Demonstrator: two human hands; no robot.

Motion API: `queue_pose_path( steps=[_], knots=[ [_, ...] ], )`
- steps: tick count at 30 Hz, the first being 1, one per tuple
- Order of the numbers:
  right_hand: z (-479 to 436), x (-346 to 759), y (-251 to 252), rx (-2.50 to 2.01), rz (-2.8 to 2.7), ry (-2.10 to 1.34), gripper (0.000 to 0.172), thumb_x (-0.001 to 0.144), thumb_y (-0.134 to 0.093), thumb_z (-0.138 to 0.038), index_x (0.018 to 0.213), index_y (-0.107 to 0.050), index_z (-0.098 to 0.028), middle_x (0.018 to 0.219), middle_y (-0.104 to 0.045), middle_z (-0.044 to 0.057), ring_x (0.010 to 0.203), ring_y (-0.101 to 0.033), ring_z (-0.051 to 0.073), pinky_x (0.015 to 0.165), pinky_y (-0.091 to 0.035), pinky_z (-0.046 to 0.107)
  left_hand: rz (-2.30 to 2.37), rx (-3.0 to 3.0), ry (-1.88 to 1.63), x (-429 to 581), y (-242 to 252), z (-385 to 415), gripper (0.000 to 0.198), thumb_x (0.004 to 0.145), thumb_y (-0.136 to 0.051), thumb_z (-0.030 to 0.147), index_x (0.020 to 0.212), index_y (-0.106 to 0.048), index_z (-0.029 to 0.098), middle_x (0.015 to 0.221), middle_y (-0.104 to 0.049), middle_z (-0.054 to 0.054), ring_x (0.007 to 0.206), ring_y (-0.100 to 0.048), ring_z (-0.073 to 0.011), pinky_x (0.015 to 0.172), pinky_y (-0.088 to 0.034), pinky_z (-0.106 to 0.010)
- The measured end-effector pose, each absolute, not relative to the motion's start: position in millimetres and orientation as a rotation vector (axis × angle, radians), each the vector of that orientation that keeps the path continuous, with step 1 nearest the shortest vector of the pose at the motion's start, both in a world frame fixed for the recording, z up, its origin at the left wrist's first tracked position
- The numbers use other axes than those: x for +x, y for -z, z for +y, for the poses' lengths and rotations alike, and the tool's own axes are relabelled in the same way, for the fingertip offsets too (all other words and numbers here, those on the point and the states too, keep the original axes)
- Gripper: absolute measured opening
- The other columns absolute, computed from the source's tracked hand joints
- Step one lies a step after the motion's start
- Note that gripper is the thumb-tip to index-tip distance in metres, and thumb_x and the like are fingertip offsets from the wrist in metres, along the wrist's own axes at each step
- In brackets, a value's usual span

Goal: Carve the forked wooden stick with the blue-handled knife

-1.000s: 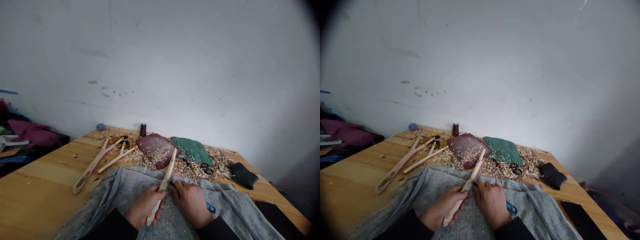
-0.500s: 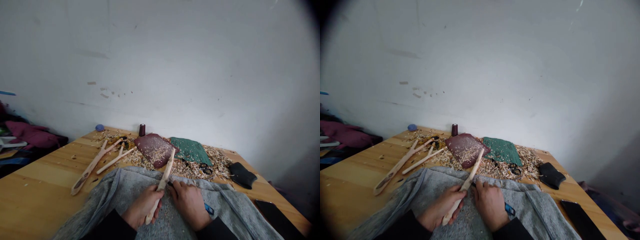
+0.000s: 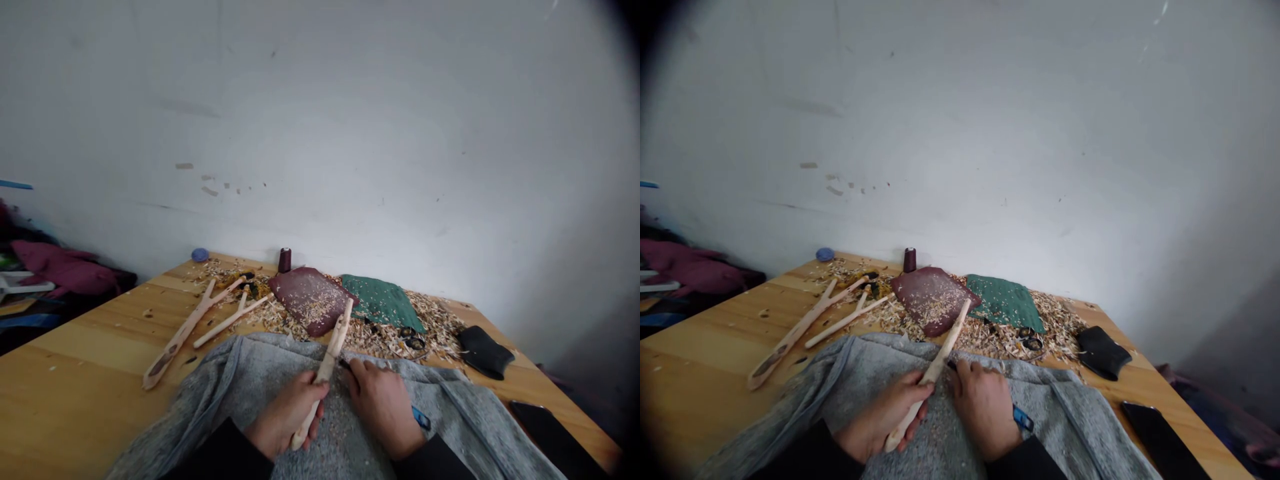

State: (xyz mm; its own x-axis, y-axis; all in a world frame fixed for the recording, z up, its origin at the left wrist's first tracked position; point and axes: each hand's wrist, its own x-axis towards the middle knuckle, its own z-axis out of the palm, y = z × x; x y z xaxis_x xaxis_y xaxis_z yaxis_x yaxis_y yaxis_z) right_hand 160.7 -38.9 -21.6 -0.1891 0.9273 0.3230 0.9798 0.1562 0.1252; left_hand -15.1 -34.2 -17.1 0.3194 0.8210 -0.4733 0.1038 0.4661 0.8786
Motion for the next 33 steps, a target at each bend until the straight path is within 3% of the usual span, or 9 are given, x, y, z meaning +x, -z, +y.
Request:
queue_pose_path(
  steps=[5,11,19,27,33],
  knots=[
    [-38,162,25,-1.95,-2.222,0.489,0.022,0.102,-0.049,-0.031,0.089,-0.066,-0.023,0.077,-0.073,0.002,0.062,-0.069,0.018,0.053,-0.028,0.028,1.206,1.029,-0.58,-14,16,-34,0.011,0.093,-0.048,0.03,0.085,-0.047,0.023,0.058,-0.051,0.008,0.031,-0.039,-0.0062,0.032,-0.026,-0.019],
    [-50,152,24,-1.718,-2.405,0.378,0.013,0.094,-0.058,-0.026,0.085,-0.066,-0.025,0.073,-0.073,-0.001,0.064,-0.069,0.017,0.055,-0.03,0.029,1.212,1.042,-0.577,-14,15,-34,0.017,0.091,-0.053,0.038,0.093,-0.049,0.022,0.058,-0.05,0.01,0.032,-0.039,-0.0066,0.034,-0.027,-0.019],
    [-37,163,20,-1.981,-2.219,0.414,0.023,0.102,-0.047,-0.03,0.091,-0.066,-0.024,0.079,-0.074,0.002,0.066,-0.071,0.02,0.053,-0.028,0.029,1.241,1.113,-0.533,-13,12,-37,0.009,0.095,-0.038,0.025,0.09,-0.045,0.022,0.063,-0.05,0.009,0.035,-0.039,-0.0064,0.036,-0.028,-0.021],
    [-45,155,19,-1.904,-2.316,0.333,0.022,0.102,-0.048,-0.03,0.09,-0.066,-0.024,0.079,-0.074,0.001,0.069,-0.072,0.019,0.054,-0.032,0.028,1.249,1.08,-0.539,-12,13,-36,0.009,0.094,-0.046,0.03,0.088,-0.044,0.023,0.061,-0.05,0.01,0.032,-0.039,-0.0058,0.035,-0.027,-0.02],
    [-39,159,16,-2.063,-2.197,0.425,0.025,0.103,-0.045,-0.031,0.093,-0.066,-0.023,0.083,-0.074,0.004,0.068,-0.072,0.019,0.054,-0.033,0.027,1.269,1.091,-0.535,-12,16,-35,0.008,0.095,-0.04,0.026,0.088,-0.044,0.023,0.063,-0.05,0.009,0.033,-0.04,-0.0061,0.035,-0.027,-0.02]
  ],
)
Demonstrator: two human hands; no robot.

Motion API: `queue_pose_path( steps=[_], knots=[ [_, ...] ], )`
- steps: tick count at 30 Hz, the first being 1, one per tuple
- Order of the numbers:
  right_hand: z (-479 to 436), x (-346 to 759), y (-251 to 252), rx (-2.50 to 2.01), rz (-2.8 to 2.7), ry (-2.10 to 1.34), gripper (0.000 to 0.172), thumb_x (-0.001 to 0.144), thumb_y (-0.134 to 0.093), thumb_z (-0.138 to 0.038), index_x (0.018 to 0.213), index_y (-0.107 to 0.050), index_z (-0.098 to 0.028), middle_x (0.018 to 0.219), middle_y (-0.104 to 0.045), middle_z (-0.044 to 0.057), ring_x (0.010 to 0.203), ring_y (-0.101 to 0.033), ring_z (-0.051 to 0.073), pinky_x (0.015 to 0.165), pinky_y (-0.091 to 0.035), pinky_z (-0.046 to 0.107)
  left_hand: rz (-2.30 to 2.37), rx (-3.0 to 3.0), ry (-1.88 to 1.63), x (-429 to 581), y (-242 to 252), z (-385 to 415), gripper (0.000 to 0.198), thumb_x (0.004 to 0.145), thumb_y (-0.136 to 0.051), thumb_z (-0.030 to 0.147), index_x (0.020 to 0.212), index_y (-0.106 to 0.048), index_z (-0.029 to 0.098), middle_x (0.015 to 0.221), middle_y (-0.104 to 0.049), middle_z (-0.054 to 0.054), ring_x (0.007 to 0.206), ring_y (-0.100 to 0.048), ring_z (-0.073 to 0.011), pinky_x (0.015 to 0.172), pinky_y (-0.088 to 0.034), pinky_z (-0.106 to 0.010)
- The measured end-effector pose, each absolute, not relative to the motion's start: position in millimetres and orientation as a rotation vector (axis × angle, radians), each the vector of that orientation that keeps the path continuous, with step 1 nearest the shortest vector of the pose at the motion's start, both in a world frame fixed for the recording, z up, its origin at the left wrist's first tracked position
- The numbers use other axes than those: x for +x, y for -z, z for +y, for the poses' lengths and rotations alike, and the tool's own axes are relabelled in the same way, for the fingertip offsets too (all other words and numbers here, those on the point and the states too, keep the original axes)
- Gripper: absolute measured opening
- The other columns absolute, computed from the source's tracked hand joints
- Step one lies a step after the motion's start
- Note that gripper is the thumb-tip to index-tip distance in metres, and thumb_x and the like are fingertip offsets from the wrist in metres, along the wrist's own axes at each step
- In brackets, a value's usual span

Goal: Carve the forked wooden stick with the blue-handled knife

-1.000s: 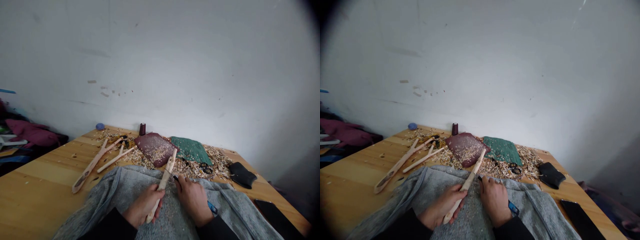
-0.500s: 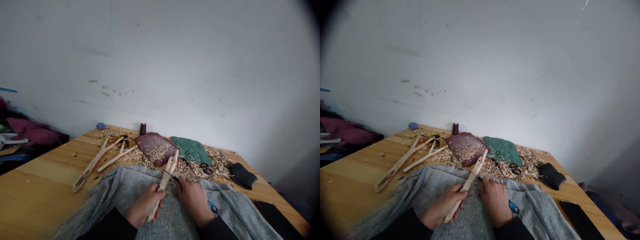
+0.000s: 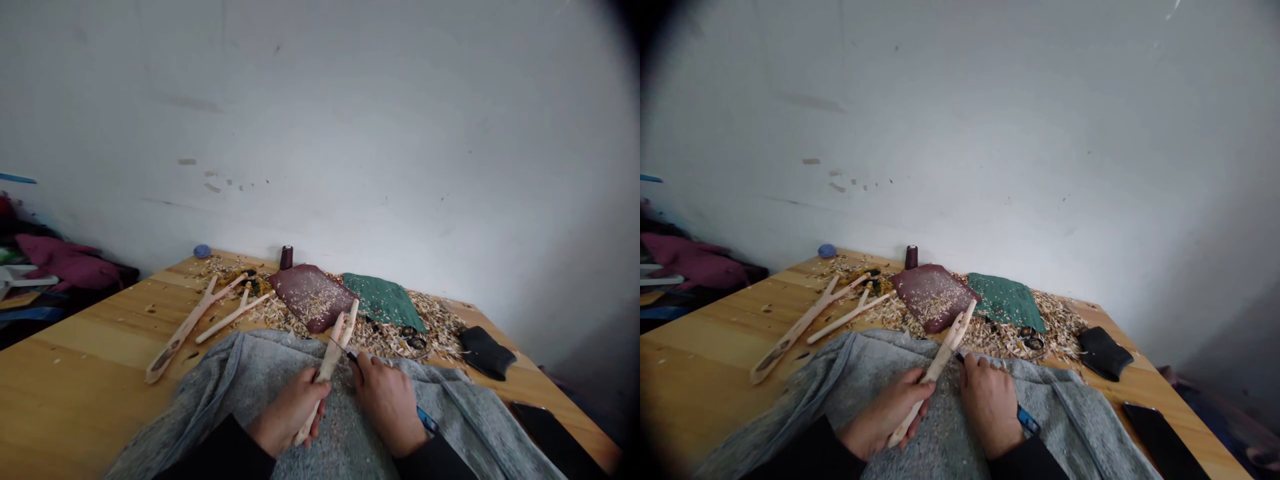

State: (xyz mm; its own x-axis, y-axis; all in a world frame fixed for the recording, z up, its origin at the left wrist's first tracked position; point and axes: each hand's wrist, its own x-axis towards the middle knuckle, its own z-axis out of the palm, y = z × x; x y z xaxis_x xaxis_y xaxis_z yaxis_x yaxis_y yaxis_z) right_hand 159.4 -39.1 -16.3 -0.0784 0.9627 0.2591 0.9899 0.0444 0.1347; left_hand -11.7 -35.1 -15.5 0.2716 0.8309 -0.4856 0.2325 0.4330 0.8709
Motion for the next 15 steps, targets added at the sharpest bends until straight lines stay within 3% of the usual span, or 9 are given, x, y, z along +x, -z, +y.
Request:
queue_pose_path(
  steps=[7,15],
  knots=[
    [-53,146,21,-1.878,-2.397,0.306,0.018,0.098,-0.051,-0.022,0.091,-0.068,-0.024,0.079,-0.074,0.003,0.068,-0.072,0.02,0.054,-0.034,0.027,1.285,1.061,-0.555,-12,8,-38,0.008,0.095,-0.04,0.022,0.092,-0.048,0.022,0.06,-0.049,0.009,0.034,-0.041,-0.0061,0.034,-0.027,-0.019],
    [-39,161,15,-2.09,-2.176,0.365,0.024,0.103,-0.045,-0.031,0.096,-0.067,-0.023,0.083,-0.075,0.004,0.069,-0.072,0.02,0.053,-0.031,0.028,1.275,1.07,-0.552,-12,11,-37,0.01,0.093,-0.048,0.029,0.087,-0.045,0.023,0.063,-0.051,0.009,0.033,-0.041,-0.0055,0.035,-0.026,-0.019]
  ],
)
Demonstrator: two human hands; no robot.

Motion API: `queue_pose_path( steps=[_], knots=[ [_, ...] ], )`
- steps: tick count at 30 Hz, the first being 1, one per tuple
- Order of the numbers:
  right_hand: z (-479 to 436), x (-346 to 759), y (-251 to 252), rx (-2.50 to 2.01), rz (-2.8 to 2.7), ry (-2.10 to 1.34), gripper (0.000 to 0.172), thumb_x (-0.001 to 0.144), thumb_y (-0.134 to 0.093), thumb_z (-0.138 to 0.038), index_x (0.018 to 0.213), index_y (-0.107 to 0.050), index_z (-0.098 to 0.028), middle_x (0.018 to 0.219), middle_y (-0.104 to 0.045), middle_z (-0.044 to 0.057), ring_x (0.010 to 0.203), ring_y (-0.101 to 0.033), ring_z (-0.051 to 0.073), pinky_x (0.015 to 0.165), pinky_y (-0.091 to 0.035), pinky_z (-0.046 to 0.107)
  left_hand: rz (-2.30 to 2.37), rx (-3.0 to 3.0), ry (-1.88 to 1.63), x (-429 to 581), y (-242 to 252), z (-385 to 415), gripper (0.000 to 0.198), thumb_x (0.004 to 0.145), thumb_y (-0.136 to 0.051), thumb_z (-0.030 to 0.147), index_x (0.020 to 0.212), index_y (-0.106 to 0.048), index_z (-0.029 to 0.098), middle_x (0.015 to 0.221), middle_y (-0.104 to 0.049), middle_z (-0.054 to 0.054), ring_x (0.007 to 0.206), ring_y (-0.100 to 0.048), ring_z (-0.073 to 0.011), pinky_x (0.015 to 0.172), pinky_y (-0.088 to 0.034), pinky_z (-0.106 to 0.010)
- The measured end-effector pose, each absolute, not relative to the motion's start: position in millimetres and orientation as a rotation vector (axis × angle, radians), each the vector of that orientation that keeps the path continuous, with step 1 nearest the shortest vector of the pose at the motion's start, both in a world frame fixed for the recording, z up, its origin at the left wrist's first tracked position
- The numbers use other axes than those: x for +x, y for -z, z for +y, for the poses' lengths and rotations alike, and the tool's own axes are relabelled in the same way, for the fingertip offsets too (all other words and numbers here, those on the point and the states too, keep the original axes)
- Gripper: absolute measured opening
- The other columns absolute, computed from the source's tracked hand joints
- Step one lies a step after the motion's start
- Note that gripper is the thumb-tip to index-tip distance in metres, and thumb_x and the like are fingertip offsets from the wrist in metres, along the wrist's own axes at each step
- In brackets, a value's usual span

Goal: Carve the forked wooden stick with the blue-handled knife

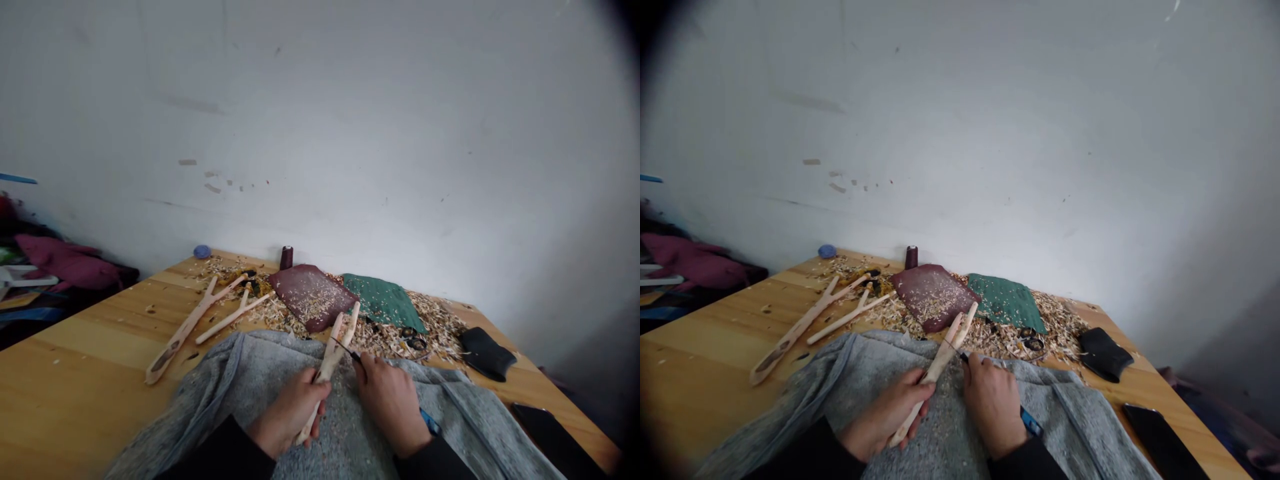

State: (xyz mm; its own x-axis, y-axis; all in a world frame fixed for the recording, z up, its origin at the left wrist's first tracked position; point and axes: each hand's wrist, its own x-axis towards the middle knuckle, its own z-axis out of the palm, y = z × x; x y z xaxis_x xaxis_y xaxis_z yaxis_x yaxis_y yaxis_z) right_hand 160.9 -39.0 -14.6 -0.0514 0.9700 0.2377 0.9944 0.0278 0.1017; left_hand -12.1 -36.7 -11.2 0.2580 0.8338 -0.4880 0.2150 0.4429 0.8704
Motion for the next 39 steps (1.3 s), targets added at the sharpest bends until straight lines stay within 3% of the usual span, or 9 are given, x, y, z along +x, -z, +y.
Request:
queue_pose_path(
  steps=[8,14,21,29,34,39],
  knots=[
    [-55,145,17,-1.862,-2.419,0.266,0.016,0.098,-0.052,-0.024,0.092,-0.067,-0.024,0.081,-0.075,0.002,0.07,-0.071,0.018,0.057,-0.034,0.025,1.312,1.071,-0.534,-10,3,-38,0.008,0.095,-0.041,0.022,0.093,-0.049,0.022,0.058,-0.049,0.009,0.034,-0.041,-0.0067,0.036,-0.027,-0.02],
    [-39,157,14,-2.108,-2.187,0.366,0.025,0.104,-0.044,-0.033,0.096,-0.066,-0.024,0.084,-0.075,0.004,0.07,-0.073,0.02,0.054,-0.034,0.026,1.283,1.095,-0.521,-12,11,-36,0.006,0.095,-0.044,0.027,0.091,-0.047,0.023,0.063,-0.051,0.01,0.035,-0.042,-0.0056,0.036,-0.027,-0.019],
    [-53,142,13,-2.002,-2.353,0.266,0.022,0.098,-0.047,-0.015,0.098,-0.068,-0.022,0.079,-0.075,0.005,0.071,-0.074,0.022,0.056,-0.038,0.027,1.322,1.089,-0.523,-11,13,-37,0.01,0.094,-0.042,0.024,0.103,-0.047,0.022,0.062,-0.05,0.009,0.034,-0.043,-0.0075,0.035,-0.028,-0.02],
    [-43,154,15,-2.095,-2.186,0.303,0.025,0.103,-0.043,-0.03,0.099,-0.067,-0.023,0.082,-0.075,0.006,0.07,-0.073,0.022,0.057,-0.04,0.027,1.223,1.017,-0.597,-13,19,-36,0.018,0.091,-0.052,0.039,0.098,-0.047,0.023,0.064,-0.052,0.009,0.034,-0.042,-0.0063,0.035,-0.025,-0.02],
    [-47,152,21,-2.011,-2.292,0.294,0.024,0.101,-0.044,-0.019,0.096,-0.068,-0.021,0.08,-0.075,0.007,0.071,-0.074,0.022,0.058,-0.04,0.027,1.249,0.982,-0.615,-13,14,-37,0.012,0.096,-0.039,0.03,0.1,-0.047,0.022,0.061,-0.051,0.008,0.036,-0.041,-0.0074,0.036,-0.025,-0.02],
    [-54,143,14,-1.915,-2.354,0.245,0.02,0.099,-0.049,-0.02,0.093,-0.067,-0.023,0.08,-0.075,0.004,0.07,-0.073,0.021,0.056,-0.039,0.026,1.136,0.899,-0.678,-15,18,-34,0.01,0.095,-0.041,0.032,0.094,-0.045,0.023,0.059,-0.051,0.008,0.036,-0.042,-0.0079,0.035,-0.026,-0.021]
  ],
)
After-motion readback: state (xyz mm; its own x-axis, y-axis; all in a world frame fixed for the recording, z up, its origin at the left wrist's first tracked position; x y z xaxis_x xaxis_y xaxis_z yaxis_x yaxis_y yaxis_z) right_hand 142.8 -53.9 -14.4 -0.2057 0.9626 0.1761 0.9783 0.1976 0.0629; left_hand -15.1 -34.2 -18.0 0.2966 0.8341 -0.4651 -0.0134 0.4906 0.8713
